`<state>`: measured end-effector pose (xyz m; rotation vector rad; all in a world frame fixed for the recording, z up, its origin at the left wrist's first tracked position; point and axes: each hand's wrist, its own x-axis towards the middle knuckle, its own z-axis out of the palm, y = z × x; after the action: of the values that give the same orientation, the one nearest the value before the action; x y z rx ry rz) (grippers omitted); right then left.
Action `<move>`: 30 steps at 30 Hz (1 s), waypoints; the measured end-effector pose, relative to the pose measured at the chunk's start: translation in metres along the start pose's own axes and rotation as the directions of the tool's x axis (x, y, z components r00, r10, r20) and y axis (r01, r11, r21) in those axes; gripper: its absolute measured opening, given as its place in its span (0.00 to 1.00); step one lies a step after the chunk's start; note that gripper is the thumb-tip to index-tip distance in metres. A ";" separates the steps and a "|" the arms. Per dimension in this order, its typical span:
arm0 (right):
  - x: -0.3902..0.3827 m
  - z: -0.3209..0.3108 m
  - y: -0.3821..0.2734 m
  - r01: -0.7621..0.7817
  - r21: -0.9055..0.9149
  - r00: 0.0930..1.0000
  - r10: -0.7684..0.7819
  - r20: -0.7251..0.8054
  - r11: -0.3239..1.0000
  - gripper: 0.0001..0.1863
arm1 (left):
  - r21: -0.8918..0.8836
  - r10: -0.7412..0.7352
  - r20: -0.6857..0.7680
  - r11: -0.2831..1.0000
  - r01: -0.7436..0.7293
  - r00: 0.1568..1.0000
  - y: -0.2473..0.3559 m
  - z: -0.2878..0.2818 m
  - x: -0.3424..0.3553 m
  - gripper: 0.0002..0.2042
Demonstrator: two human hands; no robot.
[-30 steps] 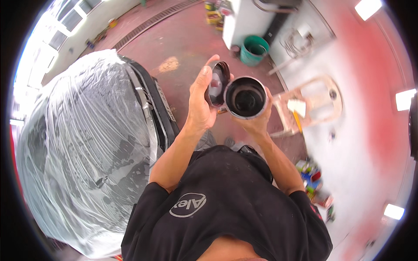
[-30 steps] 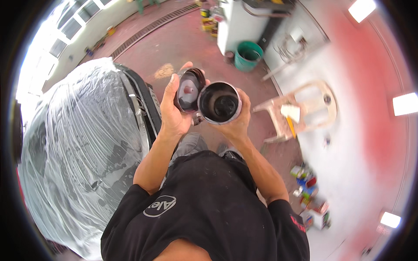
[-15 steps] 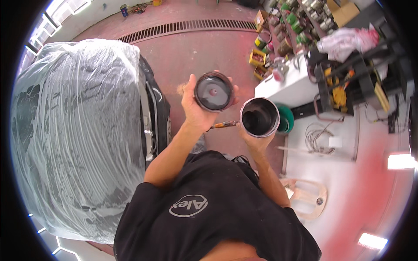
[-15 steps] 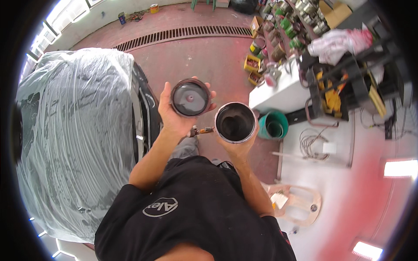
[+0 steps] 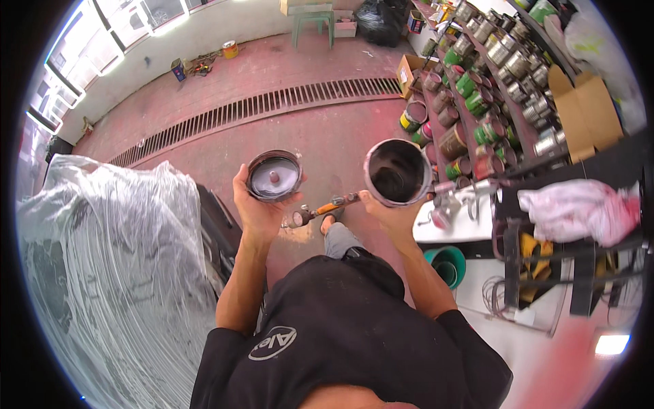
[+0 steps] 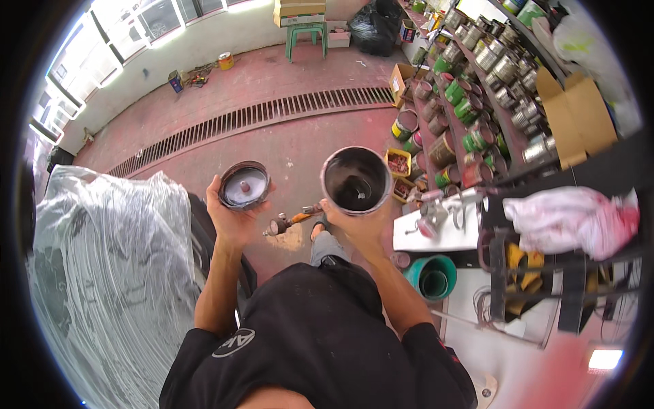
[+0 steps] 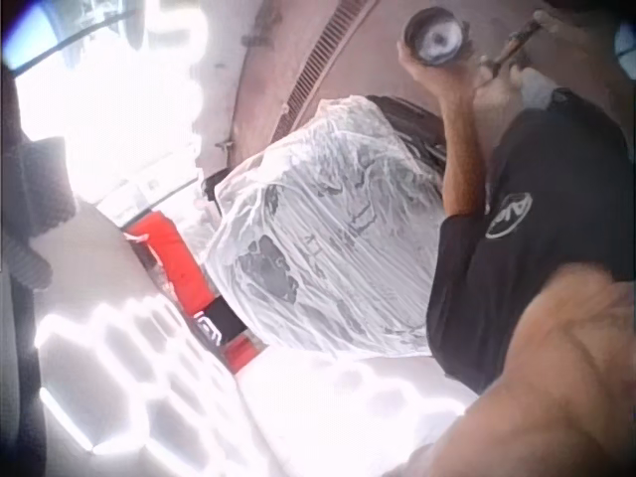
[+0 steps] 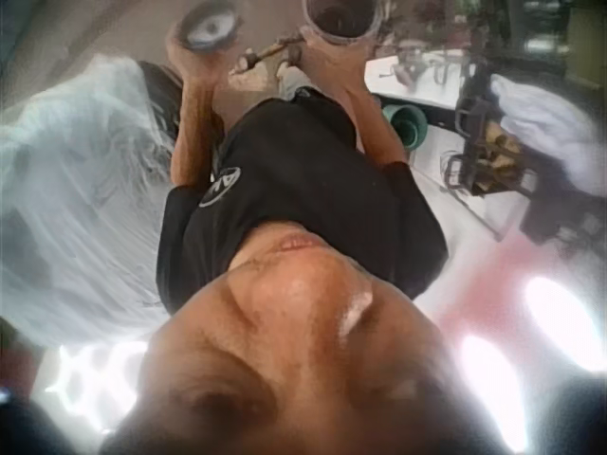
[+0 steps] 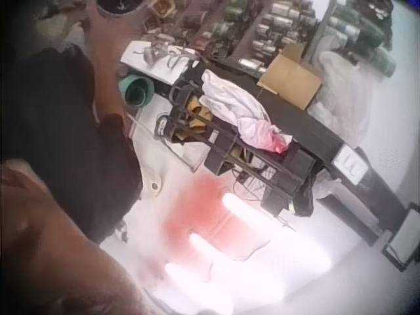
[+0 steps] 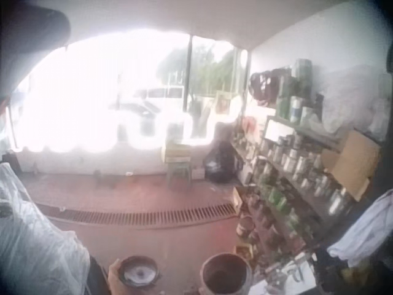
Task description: The person prepares a paint mixture by pouring liquid from a can into a container using a paper funnel. They then walk to a car covered in plastic and newspaper, retrieve a sanding block and cloth from a bucket, and sand the car's hood. Finally, they wipe the sanded area with the cloth.
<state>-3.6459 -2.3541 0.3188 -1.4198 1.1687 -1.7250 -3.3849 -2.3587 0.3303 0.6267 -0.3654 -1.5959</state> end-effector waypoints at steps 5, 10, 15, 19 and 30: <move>0.154 0.027 0.059 0.099 -0.123 0.979 -0.075 0.189 0.988 0.43 | 0.110 0.062 -0.092 0.993 -0.052 0.994 0.029 0.018 0.134 0.33; 0.277 0.051 0.123 -0.052 -0.092 0.993 0.062 0.102 0.994 0.43 | 0.138 0.078 -0.148 0.989 -0.058 0.986 0.041 0.036 0.265 0.33; 0.390 0.067 0.170 -0.147 -0.040 0.985 0.150 0.086 0.988 0.44 | 0.203 0.074 -0.168 0.978 -0.039 0.983 0.044 0.055 0.408 0.34; 0.482 0.103 0.227 -0.003 -0.034 1.000 0.003 0.020 0.999 0.45 | 0.192 0.046 -0.116 0.981 -0.023 0.992 0.051 0.052 0.536 0.34; 0.738 0.156 0.328 -0.056 -0.079 0.978 0.039 -0.203 0.995 0.38 | 0.277 -0.153 -0.147 0.942 0.189 0.977 0.067 0.128 0.875 0.30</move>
<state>-3.6954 -3.1744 0.3451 -1.2767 1.3867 -1.8377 -3.4332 -3.2441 0.3138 1.0012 -0.4678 -1.6734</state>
